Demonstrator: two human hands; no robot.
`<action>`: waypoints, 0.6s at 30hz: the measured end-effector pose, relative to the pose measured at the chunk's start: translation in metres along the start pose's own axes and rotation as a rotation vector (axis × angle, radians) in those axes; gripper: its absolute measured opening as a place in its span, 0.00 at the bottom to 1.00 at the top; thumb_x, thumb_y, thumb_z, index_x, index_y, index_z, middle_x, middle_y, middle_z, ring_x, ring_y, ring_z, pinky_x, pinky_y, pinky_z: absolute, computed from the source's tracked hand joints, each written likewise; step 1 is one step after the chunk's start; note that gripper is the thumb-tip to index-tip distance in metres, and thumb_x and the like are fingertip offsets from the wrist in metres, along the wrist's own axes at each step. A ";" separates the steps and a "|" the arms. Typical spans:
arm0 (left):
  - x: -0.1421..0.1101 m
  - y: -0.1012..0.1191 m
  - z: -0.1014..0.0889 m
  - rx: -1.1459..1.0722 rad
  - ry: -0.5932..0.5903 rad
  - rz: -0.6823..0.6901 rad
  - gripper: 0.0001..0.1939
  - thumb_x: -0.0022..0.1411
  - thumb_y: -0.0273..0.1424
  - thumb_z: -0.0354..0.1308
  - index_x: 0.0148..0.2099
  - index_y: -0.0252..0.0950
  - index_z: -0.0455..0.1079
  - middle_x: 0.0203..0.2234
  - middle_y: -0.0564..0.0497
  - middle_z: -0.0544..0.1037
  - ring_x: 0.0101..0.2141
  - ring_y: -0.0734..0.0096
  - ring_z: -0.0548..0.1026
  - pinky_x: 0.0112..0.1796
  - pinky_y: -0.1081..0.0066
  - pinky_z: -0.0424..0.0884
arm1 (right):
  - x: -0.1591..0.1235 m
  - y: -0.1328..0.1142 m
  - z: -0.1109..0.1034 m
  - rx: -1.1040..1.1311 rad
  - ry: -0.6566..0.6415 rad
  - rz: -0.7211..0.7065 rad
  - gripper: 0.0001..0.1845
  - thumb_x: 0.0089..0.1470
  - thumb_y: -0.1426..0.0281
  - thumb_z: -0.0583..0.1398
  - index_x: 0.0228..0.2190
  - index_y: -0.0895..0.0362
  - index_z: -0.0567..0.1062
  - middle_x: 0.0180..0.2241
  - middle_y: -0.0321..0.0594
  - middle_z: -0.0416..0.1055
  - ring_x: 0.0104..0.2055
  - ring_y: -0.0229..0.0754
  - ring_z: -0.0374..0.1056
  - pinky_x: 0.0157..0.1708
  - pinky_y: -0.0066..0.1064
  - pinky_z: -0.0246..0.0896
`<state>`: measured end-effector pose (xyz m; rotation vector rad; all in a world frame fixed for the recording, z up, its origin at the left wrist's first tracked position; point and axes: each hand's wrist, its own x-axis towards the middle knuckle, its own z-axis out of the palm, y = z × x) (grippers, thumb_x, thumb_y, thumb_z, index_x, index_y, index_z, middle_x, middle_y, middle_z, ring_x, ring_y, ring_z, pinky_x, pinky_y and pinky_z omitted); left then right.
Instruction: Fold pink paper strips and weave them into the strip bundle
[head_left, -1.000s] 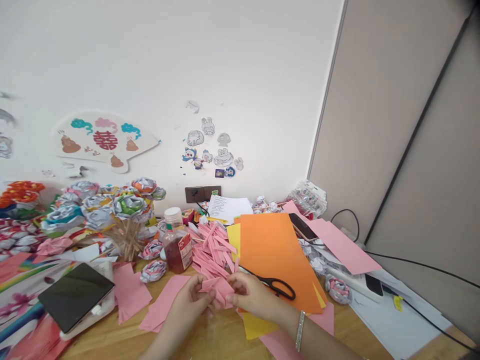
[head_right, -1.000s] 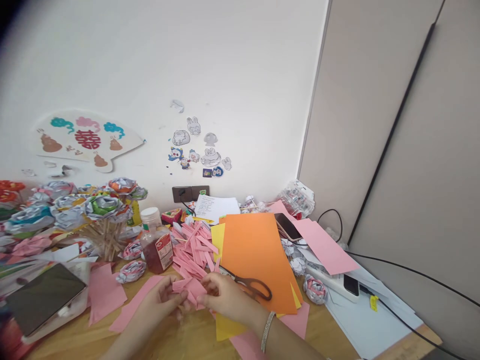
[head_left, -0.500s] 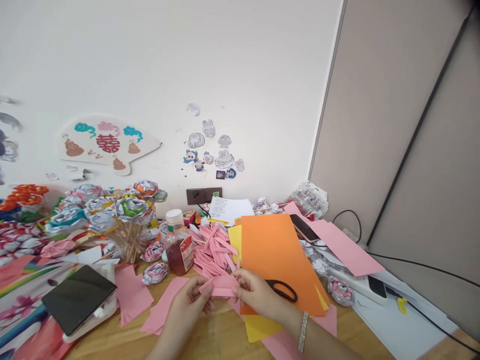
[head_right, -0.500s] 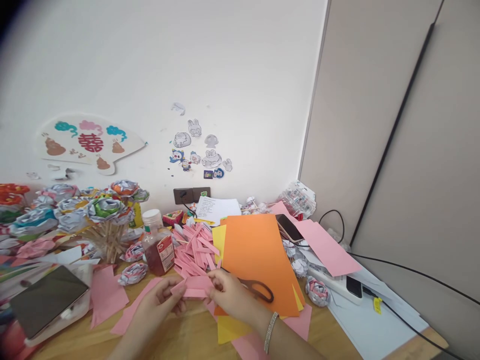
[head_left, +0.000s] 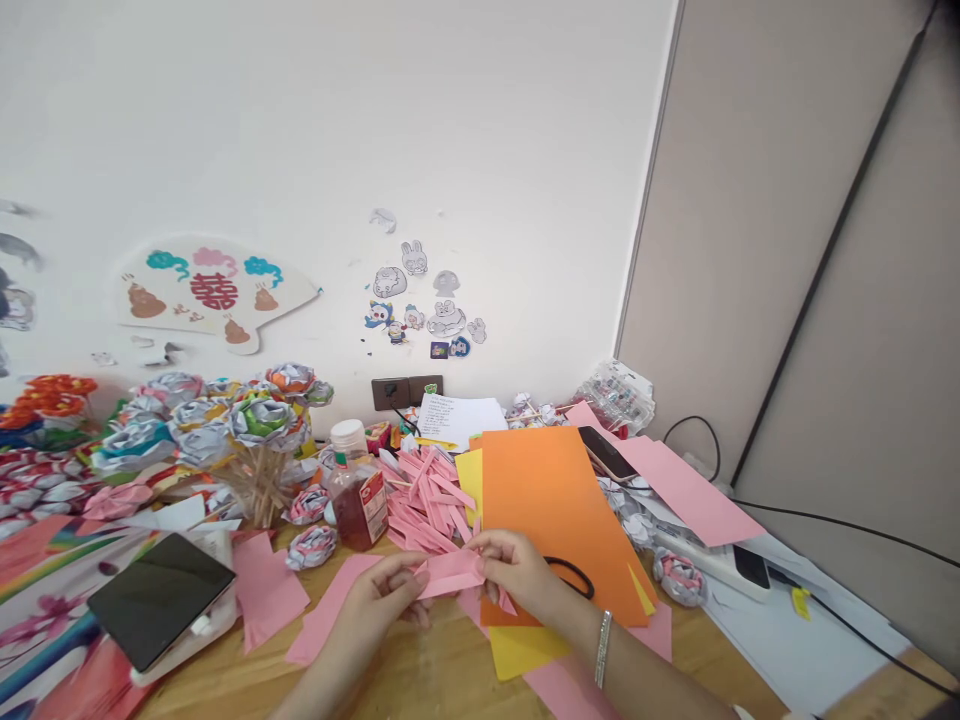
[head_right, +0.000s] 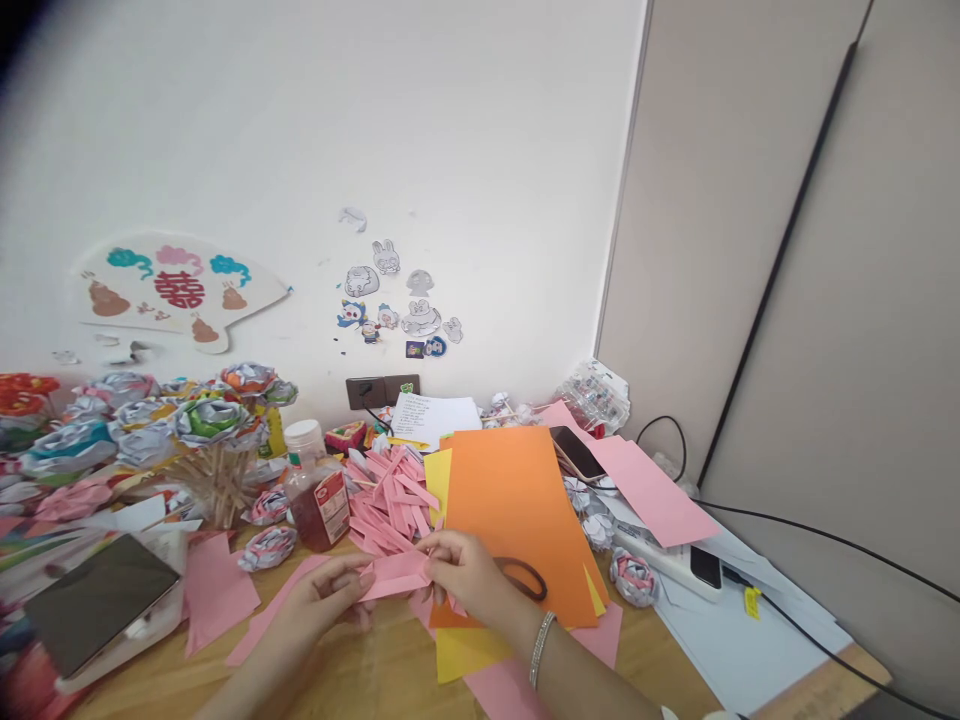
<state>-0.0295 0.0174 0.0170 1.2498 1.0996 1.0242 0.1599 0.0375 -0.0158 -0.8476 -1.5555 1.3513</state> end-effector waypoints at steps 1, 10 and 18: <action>-0.001 0.001 0.001 -0.030 0.010 -0.001 0.18 0.42 0.39 0.61 0.34 0.34 0.65 0.13 0.57 0.73 0.15 0.71 0.71 0.21 0.72 0.66 | 0.000 -0.001 0.000 0.009 -0.002 -0.013 0.12 0.45 0.71 0.55 0.35 0.61 0.68 0.16 0.30 0.63 0.15 0.29 0.58 0.16 0.21 0.51; -0.006 0.005 0.002 -0.140 0.023 0.014 0.14 0.41 0.36 0.62 0.30 0.33 0.69 0.14 0.57 0.72 0.16 0.73 0.69 0.21 0.73 0.65 | -0.002 -0.008 0.004 0.084 0.022 -0.055 0.12 0.45 0.67 0.57 0.32 0.61 0.70 0.14 0.31 0.63 0.14 0.30 0.58 0.17 0.22 0.52; -0.004 0.001 0.002 -0.090 -0.099 -0.071 0.18 0.44 0.45 0.57 0.30 0.35 0.65 0.14 0.57 0.71 0.15 0.72 0.70 0.19 0.74 0.63 | -0.007 -0.013 0.003 -0.089 0.007 -0.127 0.11 0.48 0.66 0.55 0.30 0.59 0.74 0.22 0.35 0.66 0.20 0.31 0.61 0.21 0.23 0.55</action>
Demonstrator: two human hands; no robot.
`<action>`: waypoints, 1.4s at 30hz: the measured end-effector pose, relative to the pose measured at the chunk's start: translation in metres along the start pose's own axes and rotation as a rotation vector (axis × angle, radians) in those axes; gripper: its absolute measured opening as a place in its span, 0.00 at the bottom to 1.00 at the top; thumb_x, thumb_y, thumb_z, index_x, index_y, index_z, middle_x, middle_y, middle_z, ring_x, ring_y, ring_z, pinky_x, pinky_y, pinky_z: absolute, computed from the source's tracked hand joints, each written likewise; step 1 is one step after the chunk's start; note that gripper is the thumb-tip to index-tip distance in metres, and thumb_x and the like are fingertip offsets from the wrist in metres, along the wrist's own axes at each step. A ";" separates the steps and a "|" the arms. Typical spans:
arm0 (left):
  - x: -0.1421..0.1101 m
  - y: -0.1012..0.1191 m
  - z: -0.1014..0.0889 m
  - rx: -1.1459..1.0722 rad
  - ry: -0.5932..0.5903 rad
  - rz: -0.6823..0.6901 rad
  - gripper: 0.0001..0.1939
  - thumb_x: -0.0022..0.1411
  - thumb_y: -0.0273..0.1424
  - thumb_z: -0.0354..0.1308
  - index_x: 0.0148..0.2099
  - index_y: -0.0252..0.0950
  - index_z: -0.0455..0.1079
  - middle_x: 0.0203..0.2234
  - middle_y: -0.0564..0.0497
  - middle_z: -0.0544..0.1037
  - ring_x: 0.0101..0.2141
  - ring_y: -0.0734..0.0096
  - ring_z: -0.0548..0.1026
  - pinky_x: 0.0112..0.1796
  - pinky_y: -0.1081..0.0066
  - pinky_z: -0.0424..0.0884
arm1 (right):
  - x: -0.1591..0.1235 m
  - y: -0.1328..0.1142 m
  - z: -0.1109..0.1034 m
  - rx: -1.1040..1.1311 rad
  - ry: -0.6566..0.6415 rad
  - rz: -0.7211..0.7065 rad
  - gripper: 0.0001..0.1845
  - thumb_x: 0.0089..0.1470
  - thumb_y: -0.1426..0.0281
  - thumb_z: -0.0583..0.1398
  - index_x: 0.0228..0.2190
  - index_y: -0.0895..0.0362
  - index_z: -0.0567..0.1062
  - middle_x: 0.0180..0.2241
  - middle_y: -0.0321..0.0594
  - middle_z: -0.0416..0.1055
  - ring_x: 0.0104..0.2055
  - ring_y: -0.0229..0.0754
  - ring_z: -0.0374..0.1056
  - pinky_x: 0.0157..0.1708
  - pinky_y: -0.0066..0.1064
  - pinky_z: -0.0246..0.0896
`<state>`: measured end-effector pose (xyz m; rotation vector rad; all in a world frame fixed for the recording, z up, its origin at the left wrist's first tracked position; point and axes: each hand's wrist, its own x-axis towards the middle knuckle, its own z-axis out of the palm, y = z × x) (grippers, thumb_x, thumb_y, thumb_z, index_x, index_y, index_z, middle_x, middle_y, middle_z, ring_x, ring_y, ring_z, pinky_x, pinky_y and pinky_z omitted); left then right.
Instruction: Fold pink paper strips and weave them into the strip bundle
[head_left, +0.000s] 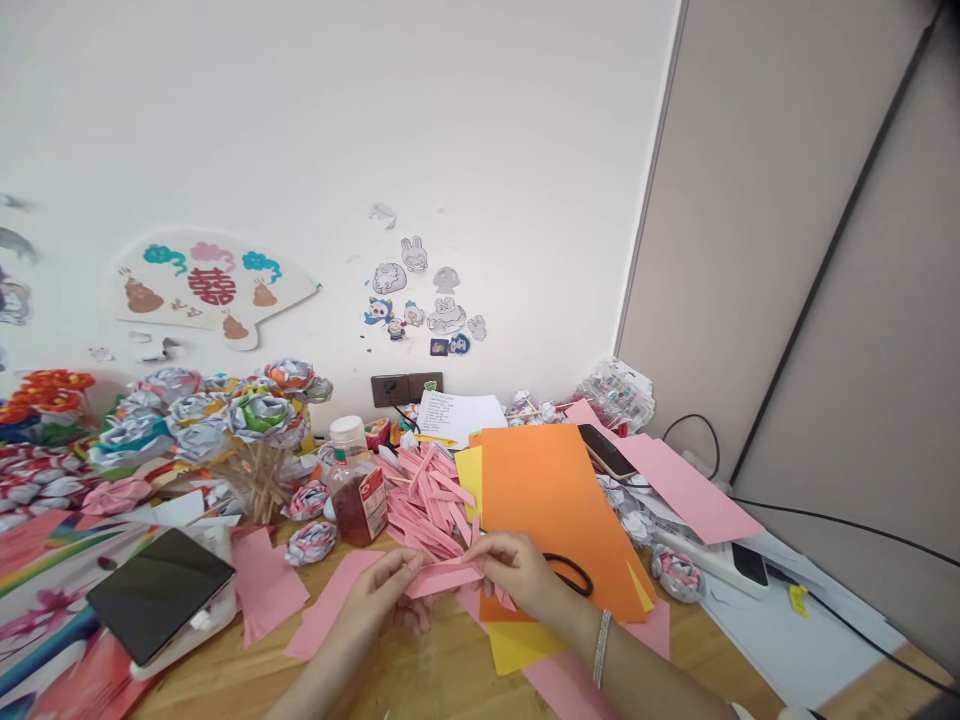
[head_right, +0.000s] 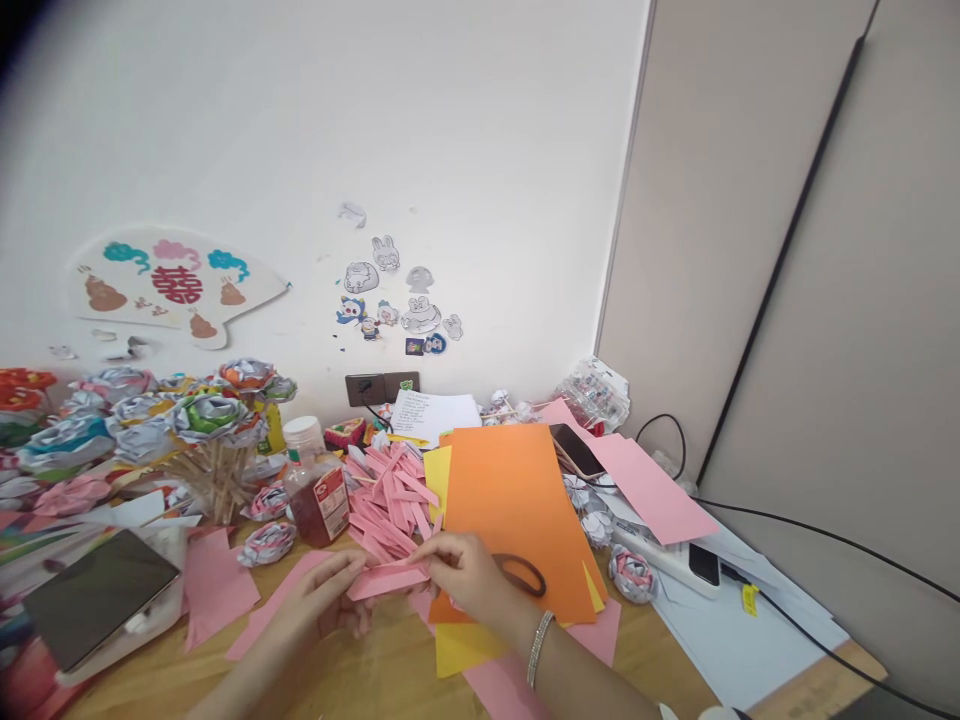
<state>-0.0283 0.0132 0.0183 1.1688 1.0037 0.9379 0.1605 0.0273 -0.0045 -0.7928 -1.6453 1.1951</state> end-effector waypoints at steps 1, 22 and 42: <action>0.001 -0.002 0.001 0.035 -0.003 -0.021 0.18 0.45 0.46 0.56 0.29 0.35 0.64 0.14 0.57 0.71 0.15 0.73 0.69 0.18 0.75 0.62 | 0.000 0.000 0.000 -0.043 -0.010 -0.010 0.11 0.49 0.67 0.54 0.30 0.59 0.74 0.23 0.36 0.66 0.20 0.32 0.61 0.22 0.24 0.56; -0.004 -0.009 0.012 0.381 0.019 0.052 0.15 0.48 0.42 0.54 0.20 0.36 0.64 0.10 0.58 0.69 0.14 0.74 0.66 0.18 0.76 0.60 | -0.004 0.001 0.001 -0.333 -0.194 0.076 0.14 0.52 0.62 0.52 0.30 0.58 0.72 0.21 0.34 0.65 0.21 0.33 0.61 0.23 0.24 0.54; -0.005 -0.002 0.010 0.334 0.038 0.046 0.15 0.47 0.42 0.55 0.20 0.35 0.61 0.10 0.56 0.71 0.14 0.75 0.68 0.19 0.76 0.60 | -0.002 0.004 0.000 -0.159 -0.200 0.153 0.17 0.49 0.58 0.54 0.30 0.60 0.71 0.19 0.34 0.65 0.20 0.33 0.62 0.23 0.24 0.56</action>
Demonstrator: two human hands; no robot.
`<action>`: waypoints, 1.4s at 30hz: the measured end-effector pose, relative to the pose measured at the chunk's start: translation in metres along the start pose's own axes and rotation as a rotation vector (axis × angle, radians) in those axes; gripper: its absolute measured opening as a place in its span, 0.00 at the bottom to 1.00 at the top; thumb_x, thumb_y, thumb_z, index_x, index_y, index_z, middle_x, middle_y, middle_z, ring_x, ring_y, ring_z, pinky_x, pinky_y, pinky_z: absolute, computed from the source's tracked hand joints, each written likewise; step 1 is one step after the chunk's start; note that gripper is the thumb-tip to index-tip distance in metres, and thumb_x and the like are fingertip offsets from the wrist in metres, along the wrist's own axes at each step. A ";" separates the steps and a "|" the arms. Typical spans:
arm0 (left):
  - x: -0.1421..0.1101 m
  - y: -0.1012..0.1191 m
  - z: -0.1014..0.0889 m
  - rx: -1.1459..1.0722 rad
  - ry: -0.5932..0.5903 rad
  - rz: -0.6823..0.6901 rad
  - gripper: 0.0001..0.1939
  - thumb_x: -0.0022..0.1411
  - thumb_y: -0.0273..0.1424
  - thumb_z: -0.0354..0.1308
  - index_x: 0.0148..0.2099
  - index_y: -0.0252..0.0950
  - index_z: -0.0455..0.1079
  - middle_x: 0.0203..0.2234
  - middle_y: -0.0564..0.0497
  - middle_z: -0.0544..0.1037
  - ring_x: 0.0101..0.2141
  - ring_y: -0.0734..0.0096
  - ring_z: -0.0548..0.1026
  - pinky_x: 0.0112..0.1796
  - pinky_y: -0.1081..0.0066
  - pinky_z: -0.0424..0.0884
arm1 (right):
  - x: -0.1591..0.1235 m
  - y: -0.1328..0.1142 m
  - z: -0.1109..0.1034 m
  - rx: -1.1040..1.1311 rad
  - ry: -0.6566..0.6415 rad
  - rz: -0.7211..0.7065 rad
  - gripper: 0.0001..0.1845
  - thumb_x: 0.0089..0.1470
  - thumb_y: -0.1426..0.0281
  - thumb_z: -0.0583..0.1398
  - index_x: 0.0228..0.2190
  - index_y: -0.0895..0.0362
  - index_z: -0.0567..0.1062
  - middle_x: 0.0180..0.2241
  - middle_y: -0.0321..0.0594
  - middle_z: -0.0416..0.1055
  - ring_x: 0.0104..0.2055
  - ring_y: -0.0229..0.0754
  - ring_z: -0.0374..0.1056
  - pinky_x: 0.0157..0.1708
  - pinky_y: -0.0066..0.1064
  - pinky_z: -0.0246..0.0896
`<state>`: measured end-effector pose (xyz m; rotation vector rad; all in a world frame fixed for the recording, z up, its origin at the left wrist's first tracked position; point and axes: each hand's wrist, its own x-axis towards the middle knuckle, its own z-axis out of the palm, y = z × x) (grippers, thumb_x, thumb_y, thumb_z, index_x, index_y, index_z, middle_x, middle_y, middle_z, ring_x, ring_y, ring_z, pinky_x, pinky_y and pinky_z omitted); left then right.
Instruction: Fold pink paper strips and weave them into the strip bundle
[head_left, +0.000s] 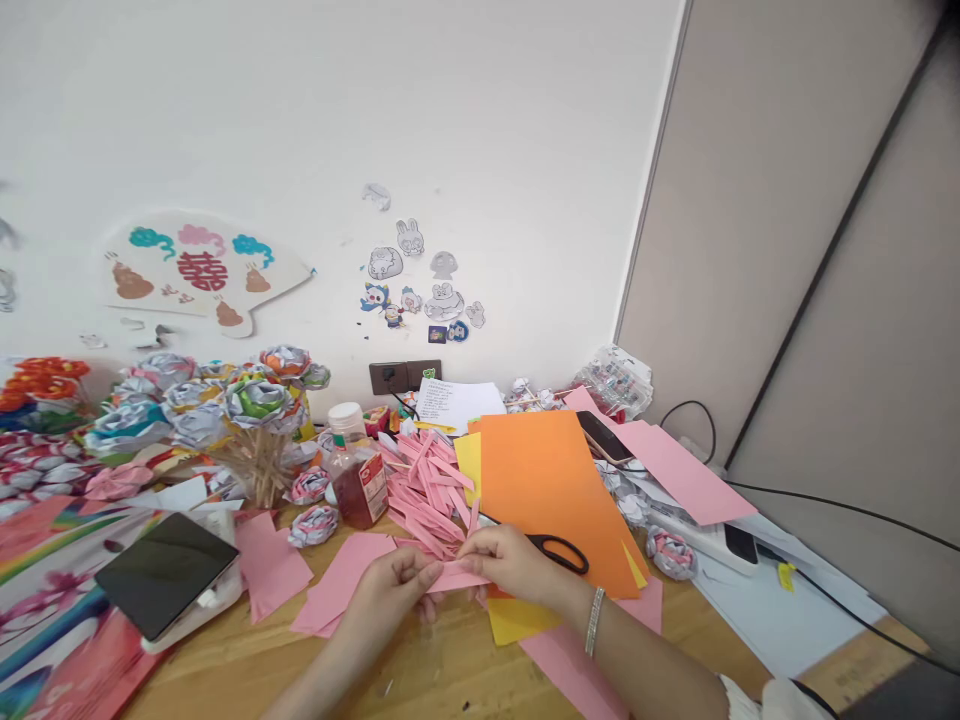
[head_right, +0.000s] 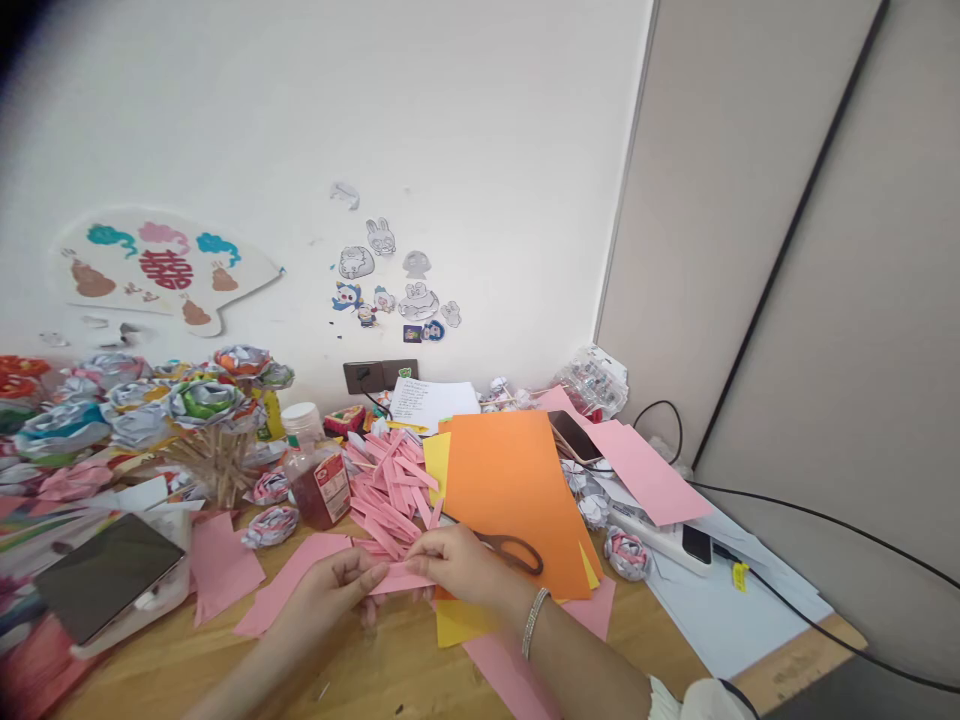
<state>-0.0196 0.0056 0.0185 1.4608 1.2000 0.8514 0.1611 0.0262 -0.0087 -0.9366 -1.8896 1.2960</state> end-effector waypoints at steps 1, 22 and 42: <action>-0.001 0.001 0.000 0.001 0.002 0.008 0.15 0.48 0.42 0.54 0.20 0.36 0.61 0.10 0.56 0.71 0.14 0.75 0.68 0.19 0.76 0.60 | 0.000 -0.002 0.001 0.002 0.004 0.004 0.17 0.49 0.59 0.54 0.30 0.60 0.71 0.20 0.34 0.65 0.20 0.33 0.62 0.23 0.24 0.56; 0.008 -0.013 0.000 -0.134 -0.043 0.056 0.15 0.50 0.41 0.53 0.24 0.34 0.66 0.13 0.56 0.73 0.14 0.75 0.69 0.19 0.76 0.63 | 0.002 0.000 -0.008 0.006 -0.035 -0.028 0.17 0.53 0.61 0.50 0.40 0.58 0.68 0.28 0.37 0.68 0.32 0.38 0.64 0.35 0.30 0.56; 0.000 -0.005 0.002 -0.536 0.001 -0.069 0.09 0.43 0.29 0.61 0.31 0.33 0.69 0.18 0.52 0.76 0.19 0.75 0.72 0.23 0.75 0.66 | 0.006 0.002 0.005 0.234 0.058 -0.015 0.16 0.45 0.61 0.58 0.34 0.59 0.71 0.25 0.35 0.66 0.24 0.32 0.62 0.24 0.23 0.56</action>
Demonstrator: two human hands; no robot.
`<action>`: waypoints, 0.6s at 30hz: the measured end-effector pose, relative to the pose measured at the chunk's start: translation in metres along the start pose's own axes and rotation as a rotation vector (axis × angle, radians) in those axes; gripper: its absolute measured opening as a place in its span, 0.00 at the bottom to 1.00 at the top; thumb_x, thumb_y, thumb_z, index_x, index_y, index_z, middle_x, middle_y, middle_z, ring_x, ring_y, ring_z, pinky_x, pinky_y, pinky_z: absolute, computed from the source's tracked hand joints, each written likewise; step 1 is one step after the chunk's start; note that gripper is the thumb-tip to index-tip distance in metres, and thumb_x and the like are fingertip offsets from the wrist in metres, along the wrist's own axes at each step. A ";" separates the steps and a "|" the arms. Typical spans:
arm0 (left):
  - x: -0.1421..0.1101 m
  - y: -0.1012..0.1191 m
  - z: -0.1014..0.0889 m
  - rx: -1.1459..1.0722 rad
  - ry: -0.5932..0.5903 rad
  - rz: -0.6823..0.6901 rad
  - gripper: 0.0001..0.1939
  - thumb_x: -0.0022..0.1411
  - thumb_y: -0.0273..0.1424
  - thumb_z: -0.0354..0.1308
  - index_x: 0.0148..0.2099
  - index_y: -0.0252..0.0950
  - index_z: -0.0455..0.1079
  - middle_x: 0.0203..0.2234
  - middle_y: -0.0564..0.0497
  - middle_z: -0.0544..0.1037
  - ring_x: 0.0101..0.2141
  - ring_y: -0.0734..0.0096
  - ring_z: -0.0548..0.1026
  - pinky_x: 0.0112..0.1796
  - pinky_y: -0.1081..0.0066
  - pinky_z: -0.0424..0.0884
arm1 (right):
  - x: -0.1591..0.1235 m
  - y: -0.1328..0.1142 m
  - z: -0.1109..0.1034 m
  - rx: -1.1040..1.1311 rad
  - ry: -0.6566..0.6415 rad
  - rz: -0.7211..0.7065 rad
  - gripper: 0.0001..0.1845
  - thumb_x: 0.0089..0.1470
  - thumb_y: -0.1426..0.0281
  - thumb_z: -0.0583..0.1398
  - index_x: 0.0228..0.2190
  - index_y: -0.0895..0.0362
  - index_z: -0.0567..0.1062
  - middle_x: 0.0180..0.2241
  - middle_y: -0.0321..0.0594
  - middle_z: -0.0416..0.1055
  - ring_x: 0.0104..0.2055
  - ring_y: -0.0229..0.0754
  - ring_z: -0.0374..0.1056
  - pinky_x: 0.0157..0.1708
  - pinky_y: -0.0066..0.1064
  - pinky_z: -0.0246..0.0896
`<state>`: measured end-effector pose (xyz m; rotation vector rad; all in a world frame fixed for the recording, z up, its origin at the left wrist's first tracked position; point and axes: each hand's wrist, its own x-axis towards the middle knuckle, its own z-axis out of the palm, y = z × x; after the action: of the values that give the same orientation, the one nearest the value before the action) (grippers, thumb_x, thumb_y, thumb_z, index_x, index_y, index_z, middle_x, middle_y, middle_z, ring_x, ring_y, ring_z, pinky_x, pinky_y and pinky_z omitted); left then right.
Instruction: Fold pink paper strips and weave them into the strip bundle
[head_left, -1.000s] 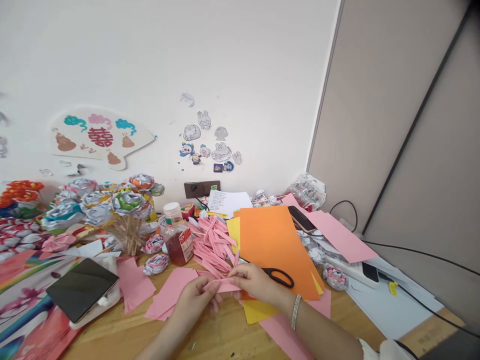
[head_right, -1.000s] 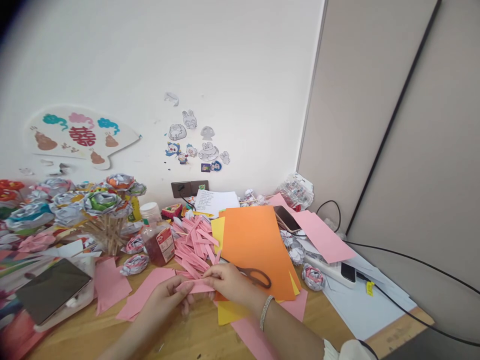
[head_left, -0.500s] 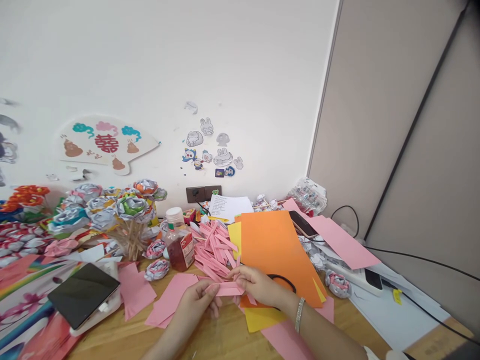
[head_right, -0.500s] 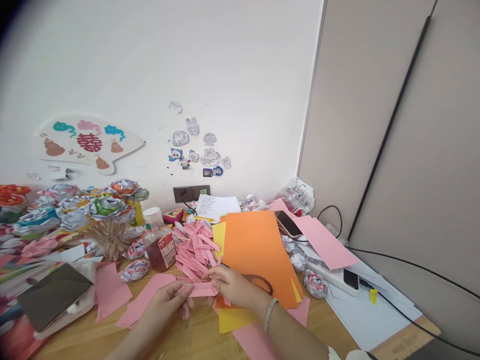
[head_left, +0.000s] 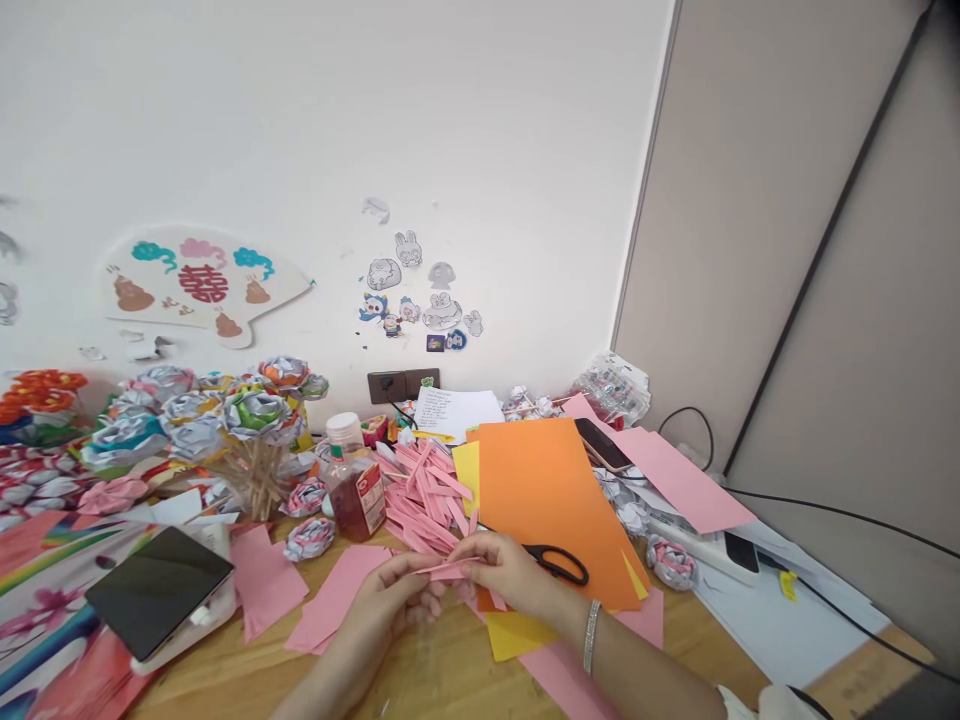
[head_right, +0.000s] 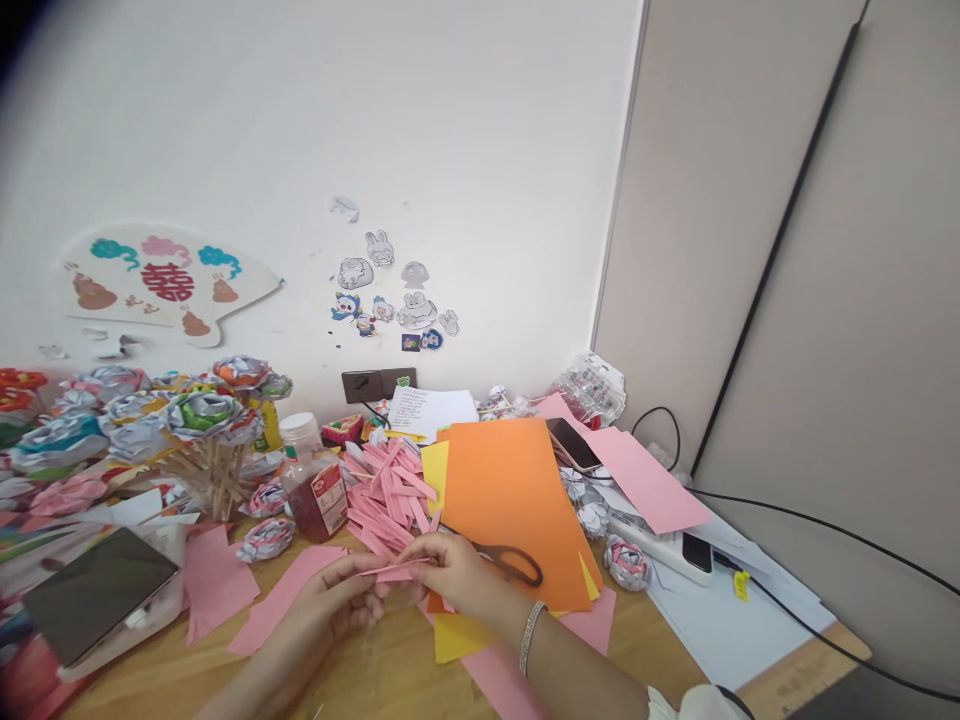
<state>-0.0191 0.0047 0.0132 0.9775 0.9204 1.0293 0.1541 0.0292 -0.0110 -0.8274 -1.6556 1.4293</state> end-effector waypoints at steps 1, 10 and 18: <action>-0.001 0.001 0.001 -0.023 -0.006 -0.007 0.09 0.43 0.29 0.61 0.31 0.33 0.69 0.19 0.52 0.76 0.19 0.74 0.72 0.24 0.75 0.66 | -0.001 -0.003 0.000 0.000 -0.010 -0.008 0.16 0.45 0.61 0.58 0.34 0.59 0.71 0.26 0.36 0.67 0.26 0.33 0.62 0.25 0.23 0.56; 0.006 -0.003 0.000 0.098 -0.010 0.005 0.15 0.41 0.38 0.63 0.28 0.34 0.64 0.15 0.55 0.73 0.16 0.75 0.70 0.19 0.76 0.63 | -0.001 0.004 0.001 -0.081 0.034 -0.036 0.18 0.42 0.58 0.60 0.31 0.60 0.73 0.27 0.36 0.66 0.27 0.34 0.63 0.28 0.26 0.58; 0.003 0.002 -0.001 0.479 -0.059 0.165 0.12 0.46 0.35 0.57 0.35 0.35 0.68 0.18 0.54 0.74 0.21 0.71 0.71 0.23 0.75 0.64 | -0.005 -0.011 0.002 -0.099 -0.043 0.023 0.22 0.43 0.58 0.59 0.37 0.59 0.70 0.31 0.39 0.67 0.30 0.35 0.63 0.31 0.27 0.58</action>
<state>-0.0197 0.0080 0.0147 1.4957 1.0753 0.9273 0.1551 0.0225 -0.0007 -0.8792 -1.7663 1.3982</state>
